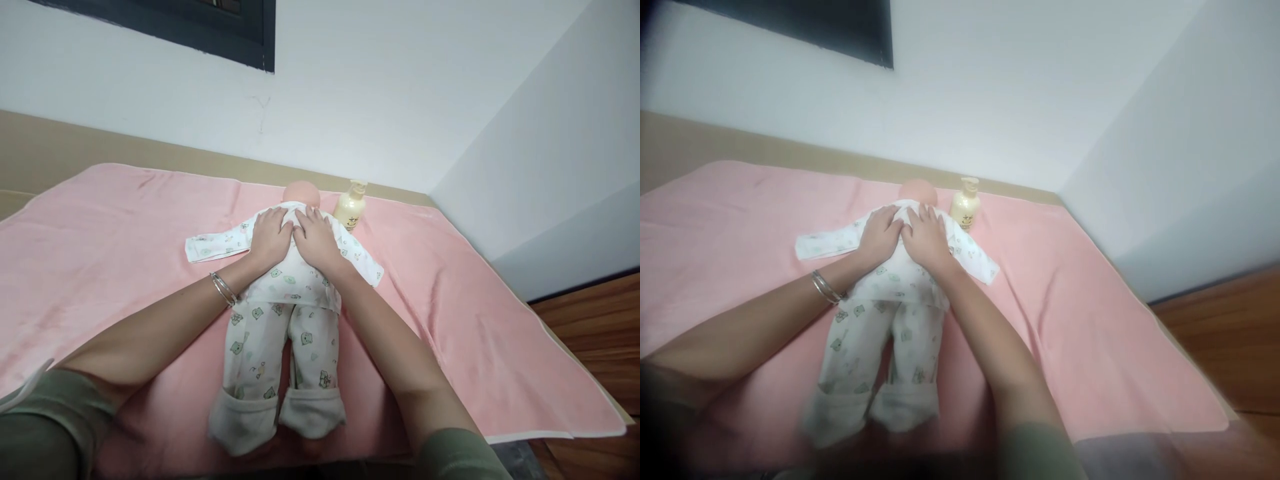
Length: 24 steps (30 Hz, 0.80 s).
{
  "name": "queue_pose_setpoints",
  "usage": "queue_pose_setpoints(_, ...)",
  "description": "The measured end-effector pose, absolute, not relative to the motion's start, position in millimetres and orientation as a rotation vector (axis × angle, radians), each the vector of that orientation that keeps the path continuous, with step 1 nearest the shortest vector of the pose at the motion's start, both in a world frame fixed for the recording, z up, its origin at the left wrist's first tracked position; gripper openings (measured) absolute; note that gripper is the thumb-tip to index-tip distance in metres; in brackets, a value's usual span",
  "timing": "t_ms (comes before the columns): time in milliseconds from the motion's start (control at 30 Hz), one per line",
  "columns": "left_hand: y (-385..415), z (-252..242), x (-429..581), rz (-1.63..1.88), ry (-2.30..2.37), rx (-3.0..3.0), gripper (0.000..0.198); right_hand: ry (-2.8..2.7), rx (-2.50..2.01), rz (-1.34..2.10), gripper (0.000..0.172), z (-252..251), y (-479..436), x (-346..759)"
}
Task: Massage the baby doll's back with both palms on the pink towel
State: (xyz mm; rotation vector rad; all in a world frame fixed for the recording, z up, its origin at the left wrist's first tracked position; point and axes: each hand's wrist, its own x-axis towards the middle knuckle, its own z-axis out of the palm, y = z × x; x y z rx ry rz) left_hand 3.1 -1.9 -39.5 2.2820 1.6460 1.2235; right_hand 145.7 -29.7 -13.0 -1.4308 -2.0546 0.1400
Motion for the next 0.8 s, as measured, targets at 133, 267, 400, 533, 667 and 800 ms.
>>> queue_pose_setpoints(133,-2.1,-39.8,1.2,1.228,1.615,2.268,0.051,-2.021,-1.453,0.175,0.059,-1.5,-32.2,154.1)
queue_pose_setpoints(267,-2.2,-39.8,-0.9,1.209,1.603,2.268,0.051,-1.907,-1.402,0.093,0.061,1.2,-35.7,155.0)
queue_pose_setpoints(400,-2.6,-40.8,-2.9,1.171,1.641,2.267,0.055,-2.087,-1.437,0.077,0.058,-18.5,-32.0,145.0)
queue_pose_setpoints(533,-2.7,-42.1,-3.9,1.130,1.682,2.259,0.057,-2.153,-1.494,0.036,0.058,-30.8,-31.0,138.5)
queue_pose_setpoints(667,-0.2,-44.4,-5.4,1.134,1.673,2.264,0.057,-2.122,-1.503,-0.006,0.057,-33.4,-33.3,138.1)
queue_pose_setpoints(800,3.4,-48.4,-6.5,1.182,1.626,2.277,0.057,-2.112,-1.479,-0.031,0.057,-39.0,-33.0,137.7)
